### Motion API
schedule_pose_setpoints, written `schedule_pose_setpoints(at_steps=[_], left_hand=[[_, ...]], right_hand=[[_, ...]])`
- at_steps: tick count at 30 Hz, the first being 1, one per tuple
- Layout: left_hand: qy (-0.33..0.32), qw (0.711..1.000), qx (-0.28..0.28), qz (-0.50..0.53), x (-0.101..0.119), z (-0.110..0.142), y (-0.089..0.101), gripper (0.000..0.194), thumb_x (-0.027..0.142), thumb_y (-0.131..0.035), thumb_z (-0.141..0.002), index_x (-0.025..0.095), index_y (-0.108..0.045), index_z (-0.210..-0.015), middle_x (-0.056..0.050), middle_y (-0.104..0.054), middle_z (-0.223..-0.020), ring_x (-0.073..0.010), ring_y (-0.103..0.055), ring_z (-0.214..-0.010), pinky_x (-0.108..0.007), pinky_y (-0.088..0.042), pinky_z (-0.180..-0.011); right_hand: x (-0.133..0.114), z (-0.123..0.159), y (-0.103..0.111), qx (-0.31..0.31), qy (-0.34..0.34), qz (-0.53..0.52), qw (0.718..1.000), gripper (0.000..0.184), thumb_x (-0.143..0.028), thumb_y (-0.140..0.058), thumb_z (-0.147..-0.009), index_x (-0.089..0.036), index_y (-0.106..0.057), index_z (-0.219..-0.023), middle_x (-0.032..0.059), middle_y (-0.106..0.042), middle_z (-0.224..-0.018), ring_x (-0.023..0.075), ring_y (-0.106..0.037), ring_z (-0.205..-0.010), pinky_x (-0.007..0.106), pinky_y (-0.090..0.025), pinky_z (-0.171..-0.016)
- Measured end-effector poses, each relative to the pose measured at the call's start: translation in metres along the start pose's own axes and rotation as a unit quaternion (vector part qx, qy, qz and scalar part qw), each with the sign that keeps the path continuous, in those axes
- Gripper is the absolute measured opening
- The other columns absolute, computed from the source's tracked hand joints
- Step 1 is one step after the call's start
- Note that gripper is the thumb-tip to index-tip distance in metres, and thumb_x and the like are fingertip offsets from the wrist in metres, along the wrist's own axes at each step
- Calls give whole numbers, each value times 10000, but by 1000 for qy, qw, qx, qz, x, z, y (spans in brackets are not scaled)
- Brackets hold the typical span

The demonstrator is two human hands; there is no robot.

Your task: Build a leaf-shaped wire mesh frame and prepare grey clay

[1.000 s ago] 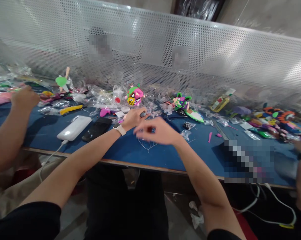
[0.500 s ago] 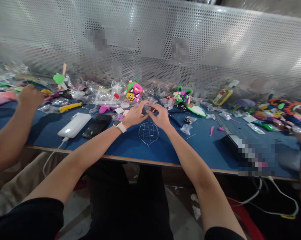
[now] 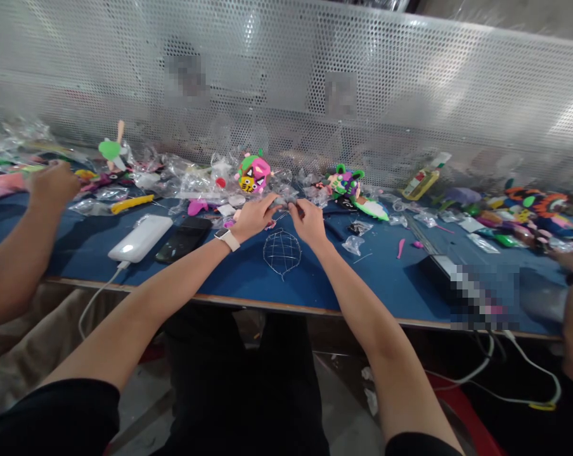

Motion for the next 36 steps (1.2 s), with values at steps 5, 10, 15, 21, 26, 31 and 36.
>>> schedule_pose_setpoints(at_steps=[5,10,15,21,26,31,36], left_hand=[[7,1000,7,-13,3,-1,0,329,358,-427,-1156,152,-656,-1274,-106,-790,-908,-243,-742,-795,-320,-479,-695],[7,1000,-18,-14,8,-2,0,359,356,-413,-1156,134,-651,-1306,-115,-783,-894,-257,-746,-803,-328,-462,-692],[16,999,-33,-21,5,-2,-1,372,359,-423,-1150,133,-665,-1319,-119,-783,-890,-247,-738,-788,-330,-466,-687],[36,999,-17,30,2,-1,-3,357,372,-450,-1148,139,-684,-1286,-66,-741,-758,-240,-722,-736,-327,-478,-700],[37,992,38,111,-1,1,-5,337,371,-460,-1141,138,-667,-1269,-20,-701,-685,-202,-684,-652,-316,-483,-689],[59,977,66,192,-2,0,-8,277,335,-479,-1118,164,-652,-1252,-10,-737,-727,-166,-677,-613,-307,-514,-684],[100,945,69,305,-1,-1,-8,276,300,-480,-1082,195,-620,-1295,-15,-763,-816,-121,-616,-501,-287,-508,-587]], right_hand=[[0,1,-2,-1,53,-16,998,431,-621,-579,-1051,-236,-715,-1187,96,-737,-998,238,-712,-806,390,-619,-669],[9,-3,-1,2,70,19,997,252,-418,-600,-1064,-250,-717,-1212,88,-755,-1059,229,-715,-831,401,-624,-758],[26,-15,2,30,32,70,997,221,-361,-555,-1065,-239,-731,-1119,84,-791,-1039,221,-707,-783,415,-593,-820],[49,-21,13,90,-13,73,993,240,-427,-590,-1036,-251,-749,-1068,73,-799,-936,219,-671,-690,420,-586,-782],[57,-17,18,105,-56,9,993,284,-506,-622,-1017,-260,-731,-1106,41,-759,-882,204,-674,-655,384,-567,-689],[40,-13,16,69,-32,-17,997,241,-470,-599,-1030,-260,-713,-1063,25,-751,-872,187,-682,-681,356,-549,-691],[18,-9,9,62,-9,2,998,154,-383,-649,-977,-245,-715,-954,20,-749,-814,178,-660,-651,363,-539,-718]])
Point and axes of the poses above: each hand's wrist, its own z-axis away from the middle knuckle, its own y-axis out of the back of the hand, x = y × z, the point moved 2 cm from there along -z, towards the middle knuckle
